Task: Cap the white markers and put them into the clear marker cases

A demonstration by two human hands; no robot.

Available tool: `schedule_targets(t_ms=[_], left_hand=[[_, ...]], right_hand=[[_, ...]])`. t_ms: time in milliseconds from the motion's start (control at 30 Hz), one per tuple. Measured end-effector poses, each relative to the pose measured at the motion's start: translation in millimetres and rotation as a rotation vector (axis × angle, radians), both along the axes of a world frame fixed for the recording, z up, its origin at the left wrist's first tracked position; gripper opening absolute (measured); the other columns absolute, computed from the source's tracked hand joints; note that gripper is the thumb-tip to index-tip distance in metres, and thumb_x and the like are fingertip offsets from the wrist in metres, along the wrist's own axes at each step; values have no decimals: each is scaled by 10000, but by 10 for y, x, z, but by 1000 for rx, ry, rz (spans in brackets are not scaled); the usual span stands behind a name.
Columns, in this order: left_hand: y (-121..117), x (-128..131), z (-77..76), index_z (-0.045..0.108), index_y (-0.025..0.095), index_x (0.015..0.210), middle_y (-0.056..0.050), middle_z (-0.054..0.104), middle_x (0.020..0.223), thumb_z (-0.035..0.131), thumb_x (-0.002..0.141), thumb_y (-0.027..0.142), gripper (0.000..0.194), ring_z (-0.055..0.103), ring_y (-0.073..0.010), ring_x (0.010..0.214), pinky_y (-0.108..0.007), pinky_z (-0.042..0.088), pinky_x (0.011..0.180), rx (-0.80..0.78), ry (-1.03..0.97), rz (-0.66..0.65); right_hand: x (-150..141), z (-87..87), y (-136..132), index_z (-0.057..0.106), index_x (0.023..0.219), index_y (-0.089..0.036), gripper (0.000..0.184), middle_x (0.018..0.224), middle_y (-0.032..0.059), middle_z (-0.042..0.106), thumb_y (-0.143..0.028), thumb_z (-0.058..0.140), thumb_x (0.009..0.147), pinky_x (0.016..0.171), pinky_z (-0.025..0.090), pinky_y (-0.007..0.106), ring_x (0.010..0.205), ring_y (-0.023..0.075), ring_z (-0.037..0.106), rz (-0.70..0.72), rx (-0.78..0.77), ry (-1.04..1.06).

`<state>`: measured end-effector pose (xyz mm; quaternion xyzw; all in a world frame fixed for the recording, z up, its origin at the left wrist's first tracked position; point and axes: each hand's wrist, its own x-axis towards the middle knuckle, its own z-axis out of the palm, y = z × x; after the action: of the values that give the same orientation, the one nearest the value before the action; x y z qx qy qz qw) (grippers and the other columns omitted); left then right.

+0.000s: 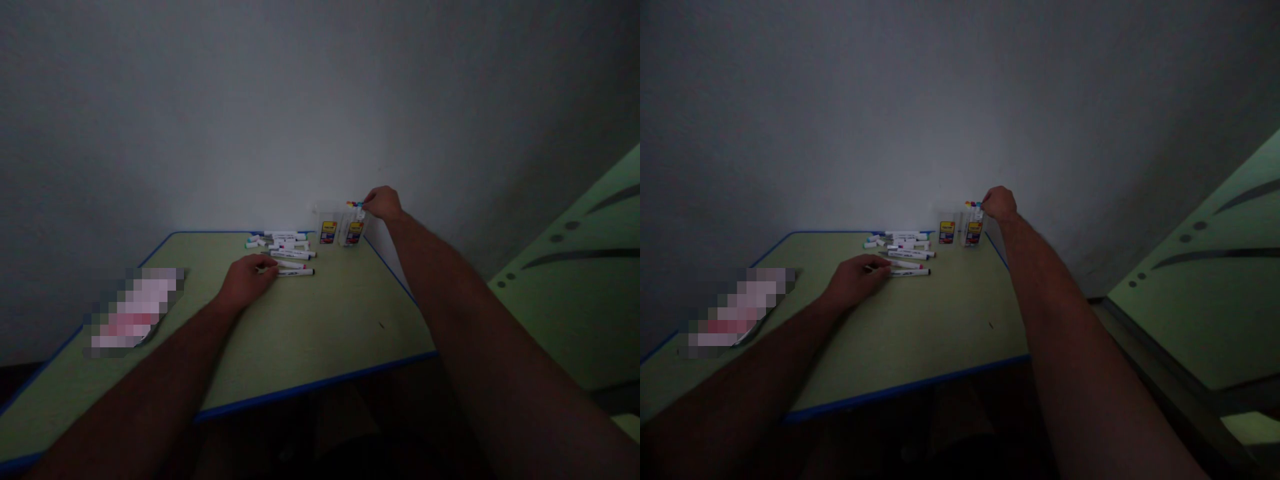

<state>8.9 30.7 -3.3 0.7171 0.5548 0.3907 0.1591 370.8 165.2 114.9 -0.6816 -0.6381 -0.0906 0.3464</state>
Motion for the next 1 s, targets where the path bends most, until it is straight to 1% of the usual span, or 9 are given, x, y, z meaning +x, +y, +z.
schedule_targets(t_ms=[133, 267, 367, 433, 533, 667, 833, 1000], left_hand=[[-11, 6, 23, 781, 206, 933, -102, 767, 984, 641, 785, 419, 295, 687, -278, 907, -425, 518, 899, -27, 24, 12], [-29, 5, 38, 777, 193, 973, -103, 766, 1015, 612, 808, 418, 325, 685, -267, 933, -420, 520, 910, -34, 43, -8], [-34, 4, 40, 775, 191, 974, -97, 768, 1020, 611, 805, 420, 329, 686, -262, 934, -410, 521, 913, -29, 49, -11], [-34, 8, 43, 775, 196, 968, -89, 769, 1020, 613, 801, 420, 323, 688, -261, 933, -403, 520, 915, -30, 55, -4], [-35, 16, 50, 777, 202, 963, -79, 772, 1016, 617, 797, 414, 314, 692, -260, 930, -394, 519, 922, -32, 68, 8], [-30, 15, 45, 778, 205, 961, -74, 773, 1015, 622, 799, 404, 300, 693, -252, 928, -384, 521, 921, -31, 66, 11], [-8, -1, 9, 778, 214, 969, -73, 773, 1012, 626, 805, 403, 293, 688, -245, 919, -387, 525, 920, -26, 58, 15], [-2, -1, 1, 778, 217, 959, -71, 773, 1012, 625, 800, 410, 293, 686, -250, 921, -399, 524, 917, -23, 62, 19]], right_hand=[[2, 9, 11, 746, 703, -130, 135, 668, 63, 690, -108, 840, 609, 794, 580, 369, 738, 219, 696, -26, -37, 4], [-18, 49, 4, 773, 785, -115, 147, 811, 112, 740, -152, 836, 658, 847, 571, 378, 842, 258, 714, -55, -125, -64], [-26, 63, 0, 783, 837, -101, 175, 876, 132, 748, -175, 829, 685, 859, 564, 390, 878, 274, 712, -70, -151, -78], [-23, 62, 2, 785, 845, -91, 189, 870, 134, 744, -183, 830, 687, 864, 560, 399, 885, 280, 708, -68, -147, -81], [-15, 57, 8, 787, 834, -102, 187, 832, 110, 734, -192, 837, 678, 873, 554, 410, 883, 279, 704, -67, -151, -69], [-14, 55, 15, 782, 822, -90, 193, 789, 91, 708, -174, 844, 659, 890, 550, 430, 884, 281, 703, -66, -150, -16], [-16, 49, 29, 768, 769, -74, 174, 706, 74, 665, -118, 842, 617, 839, 561, 443, 804, 271, 690, -47, -107, 37], [-10, 59, 40, 768, 767, -72, 170, 679, 60, 643, -111, 833, 615, 837, 558, 453, 799, 267, 687, -45, -90, 51]])
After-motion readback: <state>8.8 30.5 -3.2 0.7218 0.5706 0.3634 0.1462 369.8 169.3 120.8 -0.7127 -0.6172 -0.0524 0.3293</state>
